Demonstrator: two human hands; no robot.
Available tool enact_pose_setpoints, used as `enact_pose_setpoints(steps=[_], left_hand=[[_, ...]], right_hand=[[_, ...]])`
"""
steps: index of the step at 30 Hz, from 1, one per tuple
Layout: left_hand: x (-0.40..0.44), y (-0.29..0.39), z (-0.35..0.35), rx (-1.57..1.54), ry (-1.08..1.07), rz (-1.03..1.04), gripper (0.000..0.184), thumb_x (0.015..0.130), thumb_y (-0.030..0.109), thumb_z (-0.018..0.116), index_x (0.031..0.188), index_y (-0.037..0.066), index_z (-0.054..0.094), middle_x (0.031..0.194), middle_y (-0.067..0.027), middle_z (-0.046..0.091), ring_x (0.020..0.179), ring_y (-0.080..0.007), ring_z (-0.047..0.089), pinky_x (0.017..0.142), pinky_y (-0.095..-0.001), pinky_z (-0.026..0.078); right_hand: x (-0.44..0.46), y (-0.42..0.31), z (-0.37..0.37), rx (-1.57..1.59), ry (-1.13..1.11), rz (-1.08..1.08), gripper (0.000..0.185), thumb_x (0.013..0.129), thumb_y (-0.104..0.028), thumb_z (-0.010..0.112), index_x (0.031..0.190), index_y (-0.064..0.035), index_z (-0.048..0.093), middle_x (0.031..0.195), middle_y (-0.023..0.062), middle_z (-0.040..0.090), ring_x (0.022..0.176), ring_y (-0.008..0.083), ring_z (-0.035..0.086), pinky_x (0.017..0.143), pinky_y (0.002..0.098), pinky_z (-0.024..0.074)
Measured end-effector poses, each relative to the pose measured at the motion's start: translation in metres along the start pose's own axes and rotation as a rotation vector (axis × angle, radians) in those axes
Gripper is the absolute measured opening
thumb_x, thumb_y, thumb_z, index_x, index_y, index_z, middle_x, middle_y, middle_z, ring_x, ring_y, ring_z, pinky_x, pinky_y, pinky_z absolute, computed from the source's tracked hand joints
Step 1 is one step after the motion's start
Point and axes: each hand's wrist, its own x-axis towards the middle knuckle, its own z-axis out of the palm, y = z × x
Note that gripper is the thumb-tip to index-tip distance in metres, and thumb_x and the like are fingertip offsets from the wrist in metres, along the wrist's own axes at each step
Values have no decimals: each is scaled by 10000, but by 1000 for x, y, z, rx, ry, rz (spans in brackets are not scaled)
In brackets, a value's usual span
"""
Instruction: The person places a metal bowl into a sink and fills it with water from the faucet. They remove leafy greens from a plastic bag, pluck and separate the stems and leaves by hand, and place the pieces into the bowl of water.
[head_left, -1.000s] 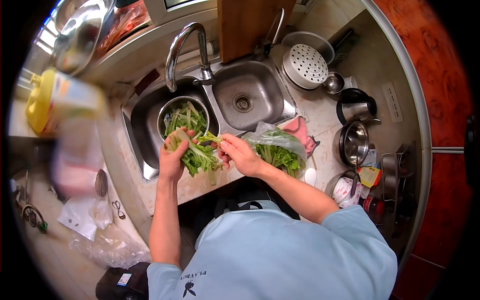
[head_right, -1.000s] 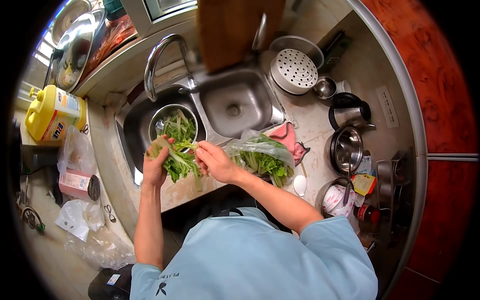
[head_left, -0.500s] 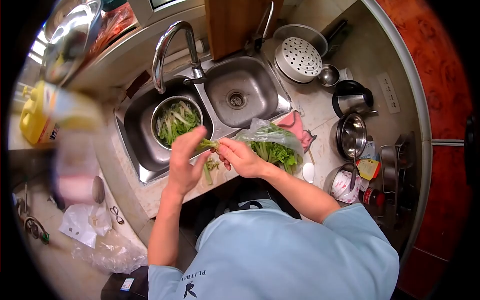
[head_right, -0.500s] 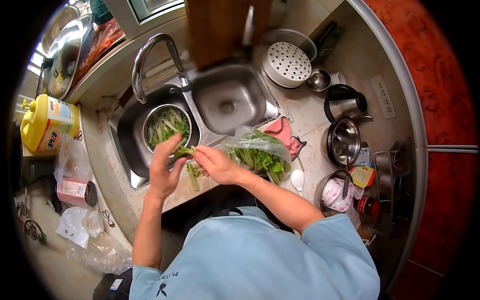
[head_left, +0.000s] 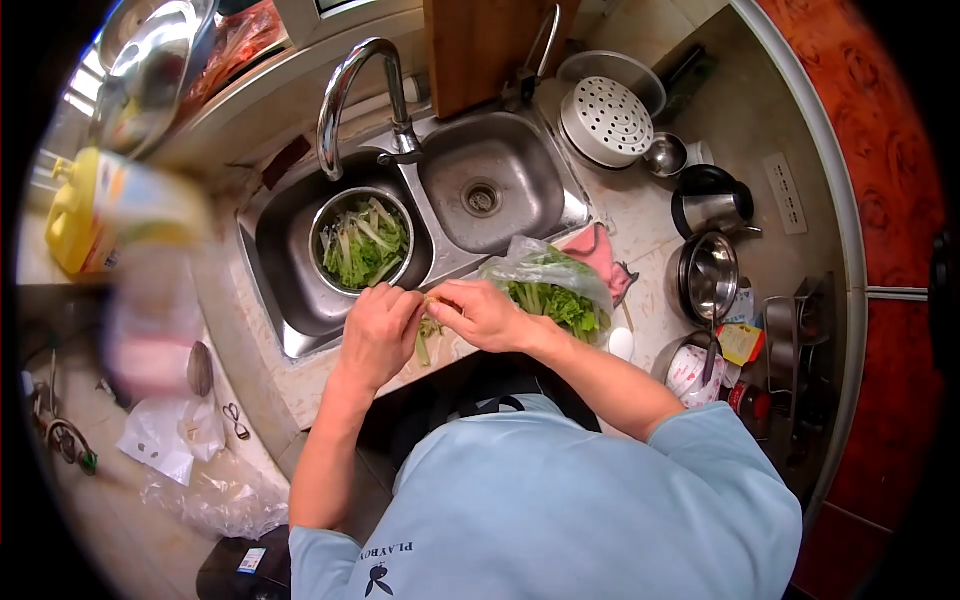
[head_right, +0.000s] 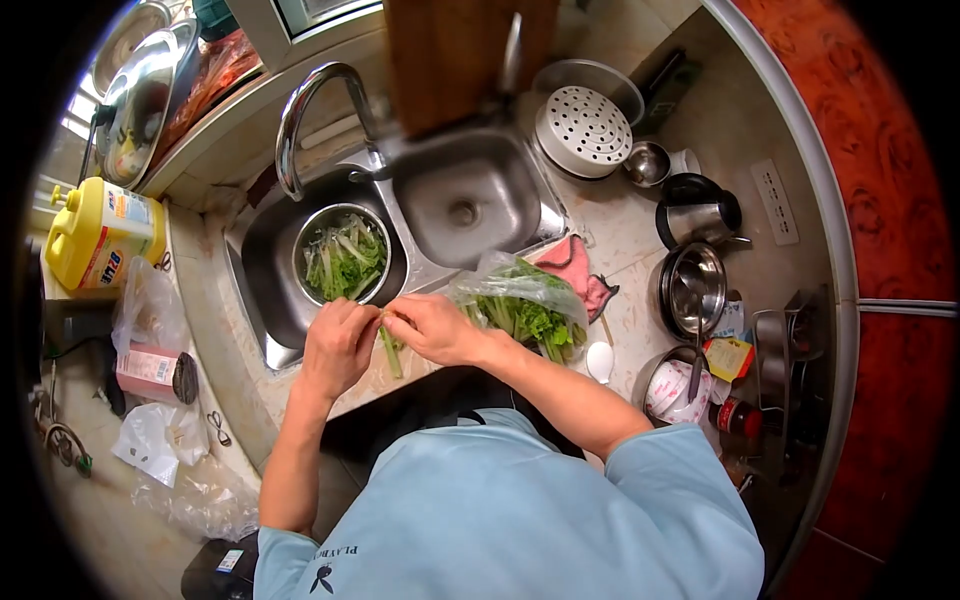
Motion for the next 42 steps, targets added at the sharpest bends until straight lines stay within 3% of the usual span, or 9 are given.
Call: enact_pose_setpoints(steps=[7,16,19,27,30,32,34,39,42], left_hand=[[-5,-5,3,-17,-74,17,104,752,-4,641,835,29,588,727,-116,550,698,-297,537,631,-386,432],[-34,-11,45,-44,152,-95,100,762,0,651,851,11,606,718,-121,575,656,-303,549,579,-384,450],[-39,-10,51,-42,208,-132,100,765,-2,652,852,10,604,724,-124,576,656,-306,542,577,-385,446],[-41,-14,52,-30,296,-165,78,775,-23,639,841,-3,602,725,-149,568,664,-337,536,588,-394,445],[-50,-26,69,-109,322,-325,107,810,34,655,899,-19,632,791,-133,626,686,-253,582,609,-345,457],[-51,-46,74,-446,305,-848,216,844,126,671,998,-24,656,888,-107,676,762,-151,607,649,-293,463],[-35,-72,65,-506,219,-1023,378,861,199,677,1153,-31,614,1010,-100,676,869,-103,590,732,-262,467],[-28,-143,89,-711,533,-1005,531,883,181,631,1329,-49,456,1286,-142,555,1128,-176,551,954,-273,409],[-55,-147,85,-646,342,-1122,523,886,156,611,1342,-39,445,1341,-151,512,1191,-201,522,985,-281,392]], right_hand=[[10,8,6,-17,-152,73,200,826,-179,545,792,14,584,771,217,605,762,398,591,661,455,467],[-2,16,46,-25,104,242,240,802,-171,518,707,46,555,705,256,587,669,439,569,600,477,455],[-5,22,56,91,150,349,250,808,-168,514,694,53,544,682,258,572,627,396,588,591,466,454],[2,12,52,651,274,644,250,914,-193,512,839,27,604,620,16,575,496,96,521,426,264,415],[2,28,49,561,301,566,225,890,-191,564,890,29,610,631,38,586,518,107,532,467,267,431],[-8,40,52,444,277,570,237,859,-206,611,913,25,612,667,53,601,569,109,550,527,282,451],[-22,48,53,230,254,464,193,862,-168,616,923,14,605,683,-6,551,598,55,515,531,248,443],[-45,65,61,10,159,450,214,820,-165,633,933,16,610,723,70,581,628,149,571,591,297,461],[-52,64,68,-94,103,480,205,815,-193,600,893,-4,608,885,171,601,815,347,599,719,431,480]])
